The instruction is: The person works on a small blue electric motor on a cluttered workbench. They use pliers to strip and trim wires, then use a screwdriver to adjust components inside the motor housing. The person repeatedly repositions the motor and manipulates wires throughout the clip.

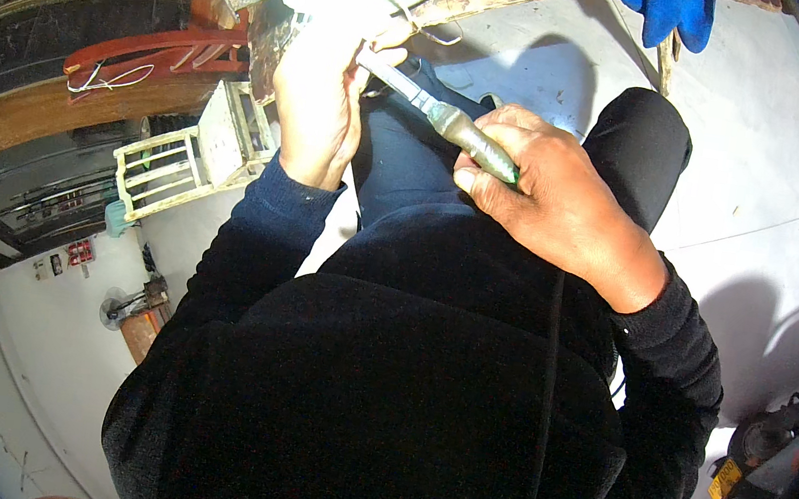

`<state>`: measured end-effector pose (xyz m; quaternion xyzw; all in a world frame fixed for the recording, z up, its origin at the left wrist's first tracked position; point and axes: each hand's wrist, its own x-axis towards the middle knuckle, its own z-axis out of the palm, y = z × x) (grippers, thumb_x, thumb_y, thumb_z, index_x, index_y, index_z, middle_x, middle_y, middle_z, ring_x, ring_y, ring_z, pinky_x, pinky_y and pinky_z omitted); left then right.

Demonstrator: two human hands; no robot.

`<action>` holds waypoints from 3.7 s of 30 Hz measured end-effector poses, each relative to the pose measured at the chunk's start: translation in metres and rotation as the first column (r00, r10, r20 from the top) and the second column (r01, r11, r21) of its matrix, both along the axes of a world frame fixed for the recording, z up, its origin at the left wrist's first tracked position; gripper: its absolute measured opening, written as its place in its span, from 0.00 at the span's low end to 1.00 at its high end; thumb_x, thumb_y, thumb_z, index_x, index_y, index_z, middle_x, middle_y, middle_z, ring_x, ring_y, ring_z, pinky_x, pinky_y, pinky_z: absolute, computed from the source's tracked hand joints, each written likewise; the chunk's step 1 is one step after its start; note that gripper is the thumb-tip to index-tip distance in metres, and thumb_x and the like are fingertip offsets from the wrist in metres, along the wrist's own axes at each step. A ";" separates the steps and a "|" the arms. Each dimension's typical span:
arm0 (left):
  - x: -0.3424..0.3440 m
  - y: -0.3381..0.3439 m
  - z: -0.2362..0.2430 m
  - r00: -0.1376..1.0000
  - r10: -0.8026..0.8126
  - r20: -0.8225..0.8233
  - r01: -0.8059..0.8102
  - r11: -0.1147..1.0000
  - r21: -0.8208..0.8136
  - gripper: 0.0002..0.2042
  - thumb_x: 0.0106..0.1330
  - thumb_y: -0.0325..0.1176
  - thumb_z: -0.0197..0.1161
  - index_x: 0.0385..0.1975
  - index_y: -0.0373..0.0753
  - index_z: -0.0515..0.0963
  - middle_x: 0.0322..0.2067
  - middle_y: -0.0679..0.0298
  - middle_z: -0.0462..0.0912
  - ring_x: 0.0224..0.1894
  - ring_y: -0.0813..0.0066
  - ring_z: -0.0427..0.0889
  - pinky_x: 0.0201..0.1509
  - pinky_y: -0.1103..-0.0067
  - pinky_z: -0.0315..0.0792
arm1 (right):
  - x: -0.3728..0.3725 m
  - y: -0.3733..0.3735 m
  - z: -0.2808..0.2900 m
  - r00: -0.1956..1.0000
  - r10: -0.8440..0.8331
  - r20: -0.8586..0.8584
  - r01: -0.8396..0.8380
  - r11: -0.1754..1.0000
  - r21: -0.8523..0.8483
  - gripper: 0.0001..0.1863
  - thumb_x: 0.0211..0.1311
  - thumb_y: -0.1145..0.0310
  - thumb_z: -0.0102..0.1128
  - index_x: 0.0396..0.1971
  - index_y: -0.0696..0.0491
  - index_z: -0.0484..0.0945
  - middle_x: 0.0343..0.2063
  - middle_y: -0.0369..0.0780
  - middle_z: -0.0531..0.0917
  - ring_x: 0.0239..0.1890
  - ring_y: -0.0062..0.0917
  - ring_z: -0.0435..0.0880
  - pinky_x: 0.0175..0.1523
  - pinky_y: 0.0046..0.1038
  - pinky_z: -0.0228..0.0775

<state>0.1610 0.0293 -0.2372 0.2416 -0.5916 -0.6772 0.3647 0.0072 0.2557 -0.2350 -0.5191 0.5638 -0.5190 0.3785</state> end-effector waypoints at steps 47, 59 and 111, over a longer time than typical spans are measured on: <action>0.043 -0.023 0.031 0.891 -0.160 0.424 0.280 0.930 -0.237 0.15 0.84 0.35 0.57 0.54 0.28 0.83 0.44 0.53 0.92 0.49 0.64 0.91 0.62 0.69 0.81 | -0.011 -0.028 -0.003 0.940 -0.002 -0.341 0.009 1.000 0.018 0.15 0.68 0.73 0.64 0.51 0.64 0.83 0.52 0.51 0.83 0.51 0.45 0.85 0.59 0.39 0.78; 0.042 -0.031 0.030 0.870 -0.096 0.483 0.300 0.881 -0.366 0.14 0.79 0.29 0.58 0.34 0.37 0.90 0.39 0.62 0.91 0.45 0.72 0.88 0.53 0.76 0.80 | -0.018 -0.056 -0.024 0.936 -0.072 -0.345 0.023 0.989 -0.144 0.17 0.70 0.70 0.67 0.53 0.64 0.84 0.50 0.51 0.85 0.51 0.42 0.87 0.58 0.38 0.78; 0.040 -0.008 0.019 0.914 -0.206 0.349 0.268 0.953 -0.140 0.17 0.82 0.33 0.55 0.37 0.33 0.90 0.46 0.55 0.92 0.50 0.67 0.90 0.57 0.73 0.81 | -0.036 -0.065 -0.033 0.764 -0.023 -0.645 -0.032 0.997 -0.074 0.23 0.71 0.54 0.72 0.52 0.59 0.85 0.47 0.51 0.87 0.48 0.45 0.85 0.58 0.39 0.79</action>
